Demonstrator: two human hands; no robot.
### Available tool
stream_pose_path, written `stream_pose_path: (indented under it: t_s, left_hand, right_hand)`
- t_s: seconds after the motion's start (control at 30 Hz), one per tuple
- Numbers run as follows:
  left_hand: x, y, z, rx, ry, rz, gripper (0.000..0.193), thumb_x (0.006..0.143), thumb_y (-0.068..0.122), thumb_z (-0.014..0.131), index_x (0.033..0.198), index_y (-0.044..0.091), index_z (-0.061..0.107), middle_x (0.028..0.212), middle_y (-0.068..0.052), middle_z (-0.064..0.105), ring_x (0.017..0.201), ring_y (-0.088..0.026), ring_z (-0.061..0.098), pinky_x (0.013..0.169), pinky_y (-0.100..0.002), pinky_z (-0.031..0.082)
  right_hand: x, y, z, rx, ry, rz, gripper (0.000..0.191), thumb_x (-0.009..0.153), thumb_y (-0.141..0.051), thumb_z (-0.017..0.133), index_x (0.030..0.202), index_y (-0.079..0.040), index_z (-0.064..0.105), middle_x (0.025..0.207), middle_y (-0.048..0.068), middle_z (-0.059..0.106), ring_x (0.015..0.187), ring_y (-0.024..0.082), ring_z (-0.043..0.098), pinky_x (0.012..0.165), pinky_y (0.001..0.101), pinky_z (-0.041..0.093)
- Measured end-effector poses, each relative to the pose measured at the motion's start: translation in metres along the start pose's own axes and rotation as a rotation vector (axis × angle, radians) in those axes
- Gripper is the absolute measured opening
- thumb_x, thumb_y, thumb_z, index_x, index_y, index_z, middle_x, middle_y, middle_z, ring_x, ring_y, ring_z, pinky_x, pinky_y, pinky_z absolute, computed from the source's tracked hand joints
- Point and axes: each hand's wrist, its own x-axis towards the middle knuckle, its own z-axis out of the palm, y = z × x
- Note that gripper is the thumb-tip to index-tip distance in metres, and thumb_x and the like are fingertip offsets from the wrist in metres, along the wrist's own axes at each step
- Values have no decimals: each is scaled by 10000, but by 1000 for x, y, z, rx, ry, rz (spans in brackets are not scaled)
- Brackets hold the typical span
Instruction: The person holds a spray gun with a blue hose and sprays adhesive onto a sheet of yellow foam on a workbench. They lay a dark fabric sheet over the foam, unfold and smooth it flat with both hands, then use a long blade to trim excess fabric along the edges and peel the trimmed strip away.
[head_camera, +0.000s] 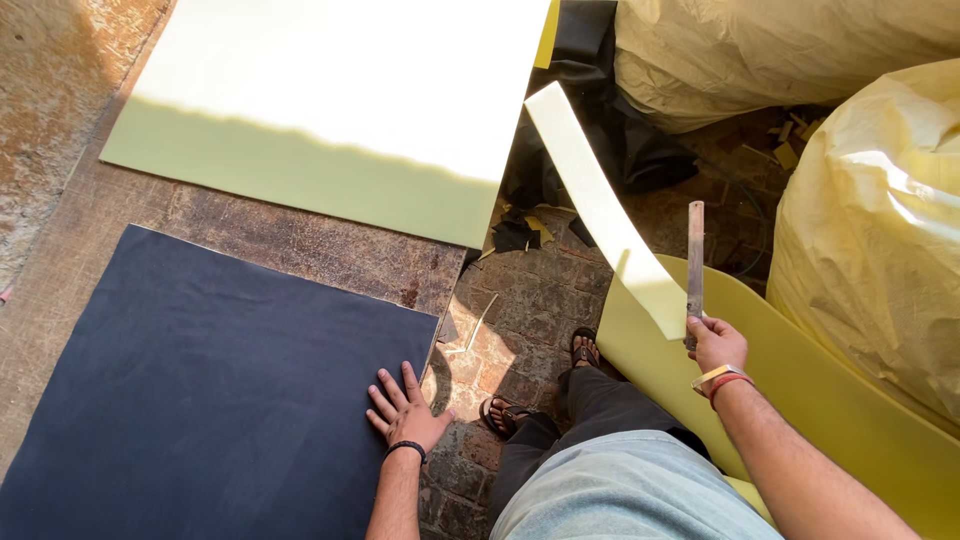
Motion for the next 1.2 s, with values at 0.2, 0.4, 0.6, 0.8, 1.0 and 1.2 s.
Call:
stream_pose_path:
  t_s: [0.2, 0.4, 0.6, 0.8, 1.0, 1.2]
  left_hand:
    - [-6, 17, 10, -58, -48, -113, 1327, 838, 619, 763, 1620, 219, -231, 1681, -223, -290, 1548, -473, -223, 1236, -636, -37]
    - [15, 73, 27, -204, -111, -237, 1229, 869, 581, 766, 1645, 166, -92, 1639, -319, -300, 1501, -542, -230, 1216, -669, 63]
    - [21, 164, 38, -639, -216, 319, 758, 867, 488, 703, 1482, 97, 498, 1525, -236, 516, 1445, -345, 478, 1176, -433, 400]
    - [3, 313, 15, -451, -227, 554, 667, 829, 348, 777, 1412, 102, 566, 1373, -156, 637, 1275, -263, 619, 1071, -380, 498]
    - [2, 415, -2, -380, -375, 714, 621, 847, 326, 754, 1399, 103, 577, 1280, -132, 699, 1125, -234, 706, 969, -354, 570]
    - [58, 461, -6, -247, -448, 748, 579, 873, 341, 749, 1372, 82, 614, 1253, -122, 712, 1137, -228, 702, 991, -346, 550]
  right_hand:
    - [29, 5, -1, -45, 6, 133, 178, 950, -198, 753, 1023, -37, 728, 919, 55, 716, 753, 162, 646, 651, 327, 542]
    - [66, 5, -15, -54, -131, 261, 205, 945, -249, 742, 1030, -63, 729, 890, 36, 707, 754, 129, 639, 654, 309, 524]
    - [96, -17, -17, 113, -358, 381, 152, 964, -252, 704, 1016, -113, 735, 817, -19, 676, 706, 85, 623, 600, 260, 475]
    - [125, -66, -41, 195, -496, 396, 145, 968, -248, 696, 994, -111, 734, 795, -25, 657, 678, 79, 617, 588, 244, 497]
    - [152, -68, -109, 194, -359, 199, 185, 955, -222, 705, 1003, -45, 733, 792, 3, 676, 666, 92, 605, 597, 254, 486]
    - [169, -5, -185, 143, -144, 231, 244, 957, -234, 717, 1035, -7, 760, 774, 40, 669, 647, 116, 561, 584, 274, 450]
